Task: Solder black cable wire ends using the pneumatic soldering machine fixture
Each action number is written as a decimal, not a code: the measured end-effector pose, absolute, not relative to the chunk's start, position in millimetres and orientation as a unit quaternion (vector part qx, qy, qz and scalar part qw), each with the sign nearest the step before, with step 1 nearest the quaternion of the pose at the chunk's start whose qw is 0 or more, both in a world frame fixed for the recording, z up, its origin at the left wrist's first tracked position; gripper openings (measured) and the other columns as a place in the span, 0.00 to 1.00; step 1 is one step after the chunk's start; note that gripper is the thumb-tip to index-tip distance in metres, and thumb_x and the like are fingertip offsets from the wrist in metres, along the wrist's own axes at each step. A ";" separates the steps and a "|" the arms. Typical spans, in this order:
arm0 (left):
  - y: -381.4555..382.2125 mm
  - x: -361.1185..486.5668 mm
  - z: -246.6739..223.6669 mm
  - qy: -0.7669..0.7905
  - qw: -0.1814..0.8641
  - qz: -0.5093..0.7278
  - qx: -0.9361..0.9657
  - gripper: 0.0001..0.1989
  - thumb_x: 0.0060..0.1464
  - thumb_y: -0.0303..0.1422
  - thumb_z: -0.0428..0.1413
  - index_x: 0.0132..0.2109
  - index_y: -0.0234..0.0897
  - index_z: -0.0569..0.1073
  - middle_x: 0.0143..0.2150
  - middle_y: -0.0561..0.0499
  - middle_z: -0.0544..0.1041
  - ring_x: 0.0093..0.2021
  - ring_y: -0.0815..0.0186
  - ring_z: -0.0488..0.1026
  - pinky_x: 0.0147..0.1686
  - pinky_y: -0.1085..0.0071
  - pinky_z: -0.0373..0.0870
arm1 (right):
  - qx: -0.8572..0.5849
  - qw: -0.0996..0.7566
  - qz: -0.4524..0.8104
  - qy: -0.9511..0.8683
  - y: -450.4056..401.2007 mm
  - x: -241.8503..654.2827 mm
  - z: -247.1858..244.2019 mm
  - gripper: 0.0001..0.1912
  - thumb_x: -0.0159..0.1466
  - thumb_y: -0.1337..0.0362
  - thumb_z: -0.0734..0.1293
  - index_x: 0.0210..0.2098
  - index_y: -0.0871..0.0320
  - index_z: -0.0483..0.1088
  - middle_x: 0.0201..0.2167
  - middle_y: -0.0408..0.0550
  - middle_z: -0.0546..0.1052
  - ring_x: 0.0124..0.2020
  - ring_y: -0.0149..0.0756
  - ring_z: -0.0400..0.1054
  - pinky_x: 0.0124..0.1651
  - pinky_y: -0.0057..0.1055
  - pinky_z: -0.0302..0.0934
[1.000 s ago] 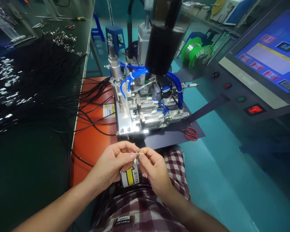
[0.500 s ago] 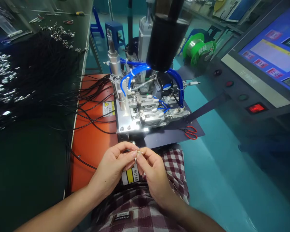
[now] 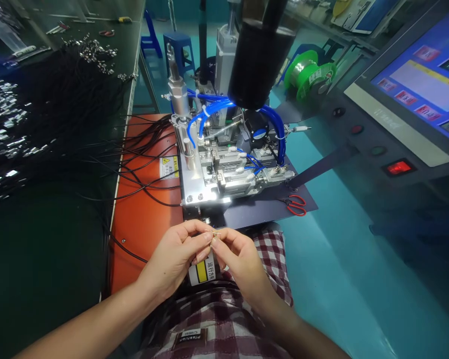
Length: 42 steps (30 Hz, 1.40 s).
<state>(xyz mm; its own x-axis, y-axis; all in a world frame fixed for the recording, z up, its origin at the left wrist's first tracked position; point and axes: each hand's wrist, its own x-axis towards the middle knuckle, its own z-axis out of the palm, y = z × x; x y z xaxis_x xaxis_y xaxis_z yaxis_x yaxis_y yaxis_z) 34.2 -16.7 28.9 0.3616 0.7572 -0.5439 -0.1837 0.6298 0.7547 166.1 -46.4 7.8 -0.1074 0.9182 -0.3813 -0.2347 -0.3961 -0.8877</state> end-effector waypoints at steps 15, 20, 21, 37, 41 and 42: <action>-16.4 35.4 28.5 0.484 0.763 0.290 0.315 0.07 0.51 0.33 0.58 0.31 0.32 0.71 0.15 0.60 0.59 0.19 0.77 0.51 0.21 0.78 0.47 | -0.559 0.453 0.486 -0.496 -45.2 177.6 6.8 0.06 0.62 0.67 0.63 0.27 0.58 0.65 0.25 0.41 0.67 0.26 0.29 0.60 0.30 0.27 0.56; -13.0 31.9 30.3 0.479 0.784 0.252 0.304 0.08 0.50 0.33 0.59 0.30 0.32 0.71 0.14 0.60 0.60 0.17 0.78 0.50 0.19 0.79 0.45 | -0.510 0.431 0.573 -0.475 -36.2 191.2 1.4 0.07 0.64 0.64 0.61 0.29 0.57 0.62 0.20 0.37 0.61 0.22 0.27 0.55 0.26 0.25 0.53; -12.3 31.3 31.0 0.479 0.788 0.246 0.299 0.08 0.50 0.34 0.59 0.30 0.32 0.71 0.14 0.60 0.60 0.17 0.78 0.50 0.19 0.79 0.45 | -0.503 0.430 0.580 -0.475 -35.0 194.0 0.7 0.07 0.64 0.64 0.61 0.29 0.57 0.62 0.20 0.37 0.60 0.21 0.27 0.54 0.25 0.25 0.52; -11.0 32.8 31.9 0.470 0.804 0.252 0.263 0.05 0.52 0.30 0.56 0.34 0.32 0.72 0.15 0.59 0.59 0.17 0.77 0.52 0.19 0.80 0.49 | -0.547 0.472 0.502 -0.475 -43.7 181.1 2.5 0.06 0.60 0.68 0.64 0.26 0.59 0.66 0.24 0.41 0.66 0.25 0.28 0.59 0.28 0.26 0.55; -11.4 31.9 30.1 0.460 0.801 0.278 0.264 0.05 0.50 0.29 0.58 0.36 0.33 0.71 0.17 0.59 0.61 0.19 0.77 0.54 0.19 0.81 0.48 | -0.548 0.481 0.495 -0.473 -47.4 176.9 0.8 0.06 0.61 0.69 0.63 0.27 0.59 0.65 0.25 0.40 0.65 0.25 0.28 0.59 0.28 0.26 0.55; -11.5 31.6 29.3 0.458 0.799 0.283 0.267 0.06 0.50 0.29 0.59 0.36 0.33 0.71 0.18 0.58 0.61 0.20 0.77 0.54 0.20 0.81 0.48 | -0.548 0.485 0.485 -0.479 -48.8 175.6 0.4 0.06 0.61 0.69 0.63 0.27 0.58 0.65 0.25 0.40 0.65 0.25 0.28 0.59 0.29 0.26 0.55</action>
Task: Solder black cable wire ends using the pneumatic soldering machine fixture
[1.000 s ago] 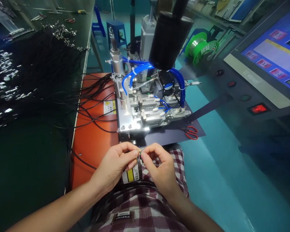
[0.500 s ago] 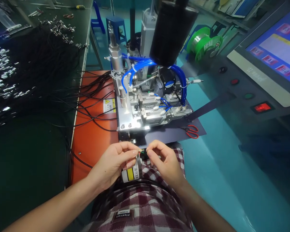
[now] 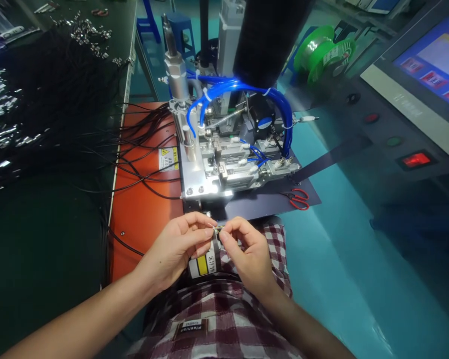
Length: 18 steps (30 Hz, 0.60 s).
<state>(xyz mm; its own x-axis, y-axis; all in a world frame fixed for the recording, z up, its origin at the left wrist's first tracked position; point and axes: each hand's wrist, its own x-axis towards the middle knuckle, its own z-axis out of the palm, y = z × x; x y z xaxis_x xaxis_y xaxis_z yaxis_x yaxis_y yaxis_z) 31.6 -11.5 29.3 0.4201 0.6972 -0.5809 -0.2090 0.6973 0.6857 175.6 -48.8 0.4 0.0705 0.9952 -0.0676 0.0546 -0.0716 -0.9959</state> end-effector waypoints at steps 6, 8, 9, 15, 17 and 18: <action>-12.8 30.1 26.1 0.457 0.796 0.292 0.268 0.06 0.50 0.31 0.59 0.36 0.34 0.72 0.19 0.58 0.61 0.20 0.77 0.53 0.21 0.80 0.48 | -0.542 0.487 0.463 -0.504 -53.7 170.5 -2.2 0.05 0.62 0.69 0.62 0.30 0.57 0.64 0.27 0.40 0.65 0.27 0.28 0.60 0.30 0.26 0.56; -13.4 30.4 26.4 0.461 0.791 0.298 0.271 0.06 0.50 0.30 0.59 0.36 0.33 0.72 0.19 0.58 0.62 0.21 0.77 0.54 0.21 0.80 0.49 | -0.549 0.485 0.464 -0.498 -54.9 169.9 -3.5 0.05 0.63 0.68 0.62 0.30 0.57 0.64 0.27 0.40 0.65 0.26 0.28 0.59 0.29 0.26 0.56; -13.7 30.7 26.5 0.463 0.788 0.299 0.274 0.06 0.50 0.30 0.59 0.36 0.33 0.73 0.19 0.58 0.61 0.21 0.77 0.53 0.21 0.80 0.49 | -0.553 0.484 0.461 -0.496 -55.6 169.6 -4.2 0.05 0.63 0.68 0.61 0.30 0.57 0.64 0.27 0.40 0.65 0.26 0.28 0.60 0.29 0.26 0.56; -15.9 33.8 26.4 0.489 0.762 0.295 0.305 0.06 0.49 0.31 0.59 0.35 0.32 0.74 0.18 0.57 0.61 0.21 0.75 0.53 0.22 0.79 0.50 | -0.588 0.444 0.305 -0.604 -58.3 173.1 -2.9 0.05 0.62 0.69 0.62 0.30 0.56 0.64 0.27 0.43 0.68 0.26 0.31 0.60 0.30 0.30 0.55; -16.6 34.3 25.9 0.503 0.747 0.294 0.320 0.06 0.49 0.31 0.60 0.34 0.33 0.74 0.18 0.58 0.61 0.21 0.75 0.54 0.21 0.79 0.50 | -0.580 0.406 0.237 -0.665 -57.1 177.2 0.6 0.04 0.62 0.69 0.63 0.30 0.56 0.64 0.25 0.43 0.69 0.26 0.33 0.61 0.32 0.32 0.53; -17.0 34.3 25.5 0.507 0.741 0.294 0.327 0.06 0.49 0.32 0.60 0.34 0.33 0.74 0.18 0.58 0.60 0.21 0.75 0.54 0.21 0.79 0.50 | -0.574 0.390 0.213 -0.688 -56.0 179.6 2.9 0.04 0.62 0.69 0.62 0.30 0.56 0.65 0.25 0.43 0.70 0.27 0.33 0.61 0.32 0.33 0.53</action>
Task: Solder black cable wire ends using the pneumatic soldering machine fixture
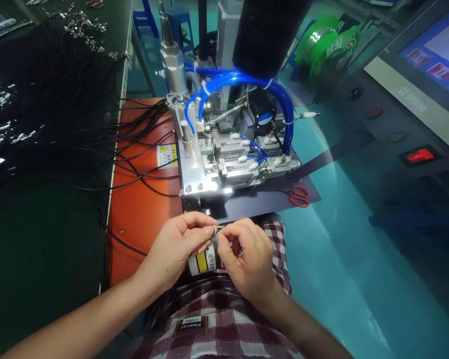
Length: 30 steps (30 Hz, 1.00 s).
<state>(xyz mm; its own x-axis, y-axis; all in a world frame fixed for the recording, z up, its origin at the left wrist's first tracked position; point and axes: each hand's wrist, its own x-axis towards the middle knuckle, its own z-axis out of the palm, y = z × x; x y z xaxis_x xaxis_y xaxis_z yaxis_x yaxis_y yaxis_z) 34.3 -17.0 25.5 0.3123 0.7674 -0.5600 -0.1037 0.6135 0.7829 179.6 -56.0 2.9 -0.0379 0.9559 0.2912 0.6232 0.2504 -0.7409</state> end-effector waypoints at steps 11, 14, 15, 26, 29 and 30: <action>-16.4 34.3 25.0 0.506 0.740 0.255 0.362 0.09 0.48 0.33 0.60 0.36 0.32 0.74 0.20 0.58 0.62 0.21 0.75 0.54 0.20 0.77 0.48 | -0.575 0.355 0.443 -0.589 -39.2 196.9 12.6 0.07 0.64 0.67 0.61 0.28 0.56 0.63 0.24 0.39 0.63 0.23 0.29 0.58 0.27 0.27 0.54; -15.4 35.3 24.9 0.508 0.742 0.251 0.359 0.09 0.48 0.33 0.60 0.35 0.31 0.74 0.20 0.58 0.61 0.21 0.75 0.52 0.20 0.77 0.46 | -0.573 0.350 0.457 -0.583 -39.1 198.1 12.0 0.07 0.64 0.67 0.61 0.28 0.56 0.63 0.23 0.38 0.63 0.22 0.29 0.57 0.27 0.27 0.53; -15.1 35.7 25.3 0.509 0.742 0.254 0.356 0.09 0.47 0.33 0.60 0.35 0.31 0.74 0.20 0.57 0.61 0.21 0.75 0.52 0.20 0.77 0.46 | -0.574 0.352 0.435 -0.598 -39.7 198.3 12.1 0.07 0.64 0.67 0.61 0.28 0.56 0.63 0.24 0.39 0.64 0.23 0.29 0.58 0.27 0.28 0.54; -15.5 35.0 25.4 0.488 0.752 0.304 0.323 0.07 0.47 0.31 0.60 0.33 0.31 0.74 0.21 0.56 0.64 0.21 0.76 0.54 0.21 0.78 0.48 | -0.577 0.469 0.409 -0.530 -53.7 177.8 -8.5 0.06 0.62 0.66 0.62 0.28 0.56 0.64 0.25 0.42 0.65 0.25 0.31 0.58 0.29 0.29 0.55; -15.6 34.4 22.8 0.475 0.763 0.297 0.322 0.07 0.49 0.32 0.60 0.33 0.31 0.74 0.21 0.56 0.63 0.21 0.76 0.53 0.20 0.77 0.47 | -0.551 0.484 0.526 -0.431 -50.0 176.2 -11.0 0.07 0.62 0.63 0.62 0.28 0.56 0.63 0.23 0.39 0.62 0.23 0.29 0.55 0.26 0.26 0.53; -15.3 34.1 22.7 0.470 0.769 0.292 0.321 0.07 0.49 0.32 0.60 0.34 0.31 0.74 0.21 0.57 0.63 0.21 0.77 0.53 0.20 0.77 0.46 | -0.539 0.481 0.548 -0.422 -48.0 177.9 -10.7 0.07 0.62 0.63 0.63 0.28 0.57 0.63 0.23 0.39 0.62 0.23 0.28 0.54 0.26 0.26 0.52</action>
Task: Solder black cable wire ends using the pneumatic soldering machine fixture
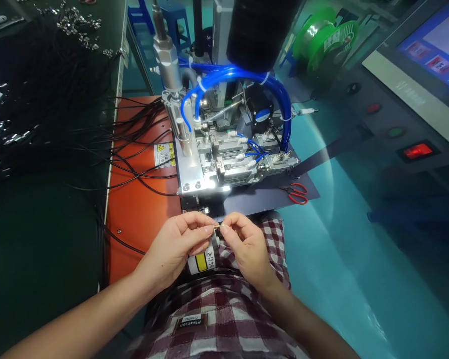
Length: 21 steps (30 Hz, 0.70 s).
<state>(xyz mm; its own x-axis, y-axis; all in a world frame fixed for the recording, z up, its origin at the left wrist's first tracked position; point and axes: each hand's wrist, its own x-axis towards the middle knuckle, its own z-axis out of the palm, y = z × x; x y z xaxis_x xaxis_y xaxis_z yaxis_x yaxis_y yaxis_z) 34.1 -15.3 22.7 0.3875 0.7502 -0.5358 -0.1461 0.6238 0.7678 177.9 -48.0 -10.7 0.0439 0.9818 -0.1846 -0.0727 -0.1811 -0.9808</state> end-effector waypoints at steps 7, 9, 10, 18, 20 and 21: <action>-13.1 31.6 27.5 0.463 0.788 0.254 0.315 0.07 0.47 0.31 0.61 0.33 0.30 0.74 0.19 0.58 0.62 0.19 0.78 0.53 0.19 0.77 0.45 | -0.452 0.416 0.615 -0.495 -29.5 203.4 -5.8 0.08 0.61 0.61 0.64 0.28 0.57 0.64 0.24 0.41 0.63 0.25 0.29 0.55 0.28 0.27 0.54; -12.4 31.3 28.8 0.464 0.794 0.238 0.313 0.08 0.46 0.31 0.62 0.32 0.30 0.75 0.19 0.58 0.61 0.19 0.78 0.53 0.19 0.77 0.45 | -0.425 0.393 0.632 -0.516 -24.6 208.5 -5.4 0.09 0.61 0.60 0.64 0.28 0.57 0.64 0.24 0.41 0.63 0.25 0.29 0.55 0.27 0.27 0.54; -12.0 31.3 29.3 0.464 0.797 0.228 0.311 0.08 0.45 0.31 0.62 0.32 0.30 0.75 0.19 0.58 0.61 0.19 0.78 0.52 0.19 0.77 0.45 | -0.413 0.382 0.640 -0.525 -22.5 210.4 -5.4 0.09 0.61 0.60 0.64 0.28 0.57 0.64 0.24 0.41 0.62 0.25 0.29 0.55 0.27 0.26 0.53; -9.7 32.5 30.2 0.464 0.806 0.201 0.308 0.07 0.45 0.30 0.62 0.31 0.30 0.74 0.18 0.59 0.59 0.18 0.79 0.51 0.19 0.77 0.44 | -0.382 0.340 0.666 -0.543 -14.7 214.5 -3.6 0.10 0.61 0.59 0.64 0.27 0.57 0.64 0.23 0.40 0.61 0.24 0.29 0.53 0.26 0.26 0.51; -10.1 32.6 29.8 0.466 0.801 0.203 0.316 0.06 0.46 0.30 0.61 0.30 0.30 0.73 0.17 0.59 0.59 0.18 0.79 0.51 0.19 0.77 0.43 | -0.379 0.340 0.670 -0.541 -14.4 214.4 -3.2 0.09 0.62 0.60 0.64 0.28 0.57 0.64 0.23 0.39 0.61 0.24 0.29 0.53 0.26 0.26 0.51; -10.4 32.6 29.6 0.467 0.799 0.204 0.320 0.06 0.46 0.30 0.60 0.30 0.30 0.73 0.17 0.60 0.59 0.18 0.79 0.51 0.19 0.77 0.43 | -0.376 0.340 0.672 -0.540 -14.3 214.4 -3.2 0.09 0.62 0.61 0.64 0.28 0.57 0.64 0.23 0.39 0.61 0.24 0.29 0.53 0.27 0.26 0.50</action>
<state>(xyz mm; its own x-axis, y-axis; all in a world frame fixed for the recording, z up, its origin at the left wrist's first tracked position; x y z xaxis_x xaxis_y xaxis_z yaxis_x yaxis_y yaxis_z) 32.6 -10.4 29.6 0.4807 0.6246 -0.6155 -0.0274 0.7123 0.7014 214.4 -14.3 -3.2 -0.4853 0.8634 -0.1377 -0.0508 -0.1851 -0.9814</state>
